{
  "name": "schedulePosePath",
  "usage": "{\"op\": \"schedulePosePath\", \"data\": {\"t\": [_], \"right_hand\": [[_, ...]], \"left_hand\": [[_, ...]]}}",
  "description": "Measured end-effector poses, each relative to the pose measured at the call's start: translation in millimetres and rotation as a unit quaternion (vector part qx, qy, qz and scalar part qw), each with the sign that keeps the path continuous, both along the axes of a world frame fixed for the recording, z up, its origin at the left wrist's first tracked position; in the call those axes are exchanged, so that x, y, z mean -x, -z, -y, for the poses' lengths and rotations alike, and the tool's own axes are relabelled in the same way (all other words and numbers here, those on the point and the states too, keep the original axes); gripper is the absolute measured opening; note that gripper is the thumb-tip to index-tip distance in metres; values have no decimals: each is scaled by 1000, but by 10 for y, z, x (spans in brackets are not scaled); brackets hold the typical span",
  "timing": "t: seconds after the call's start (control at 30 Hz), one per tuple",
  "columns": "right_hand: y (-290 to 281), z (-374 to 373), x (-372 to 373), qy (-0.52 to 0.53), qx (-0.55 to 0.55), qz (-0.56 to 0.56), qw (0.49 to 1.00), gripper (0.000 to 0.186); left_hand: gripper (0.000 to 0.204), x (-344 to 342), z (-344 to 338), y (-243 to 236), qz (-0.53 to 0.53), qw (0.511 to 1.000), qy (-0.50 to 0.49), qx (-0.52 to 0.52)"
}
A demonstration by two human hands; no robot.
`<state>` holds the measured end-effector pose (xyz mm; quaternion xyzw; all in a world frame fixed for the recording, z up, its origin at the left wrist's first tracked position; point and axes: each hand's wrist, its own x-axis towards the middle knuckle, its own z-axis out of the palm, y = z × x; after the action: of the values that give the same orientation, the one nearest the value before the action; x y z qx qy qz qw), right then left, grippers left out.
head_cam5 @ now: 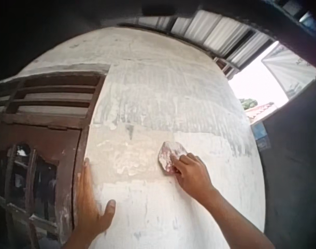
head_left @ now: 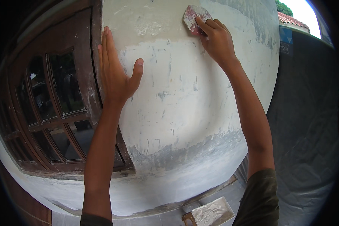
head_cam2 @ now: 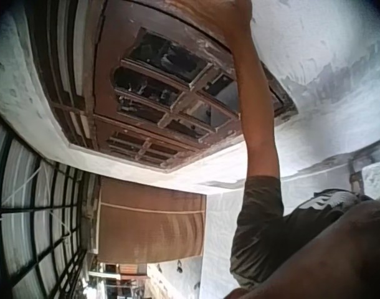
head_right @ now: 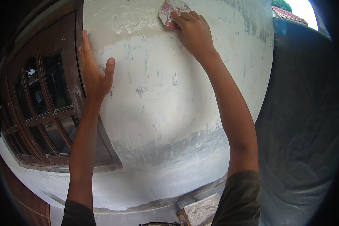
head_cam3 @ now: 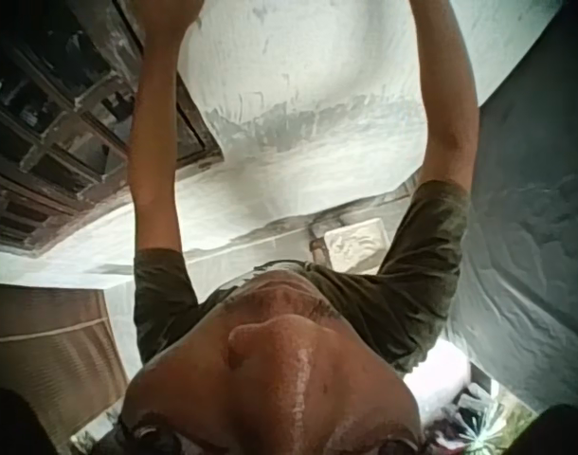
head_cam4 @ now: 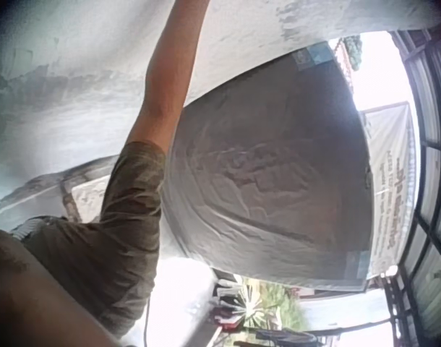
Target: The person applies putty to a wall near a window using a scraper, taking the putty from a container and spreading it onto the wall.
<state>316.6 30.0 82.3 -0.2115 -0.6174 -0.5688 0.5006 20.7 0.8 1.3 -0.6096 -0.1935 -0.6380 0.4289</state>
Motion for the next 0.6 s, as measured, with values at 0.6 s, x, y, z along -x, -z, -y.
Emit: {"op": "schedulePosePath", "data": {"t": [0.6], "right_hand": [[761,299,25,-72,37,-38,996,42]], "left_hand": [[95,40,9,16,-2,1000,-18,2]]}}
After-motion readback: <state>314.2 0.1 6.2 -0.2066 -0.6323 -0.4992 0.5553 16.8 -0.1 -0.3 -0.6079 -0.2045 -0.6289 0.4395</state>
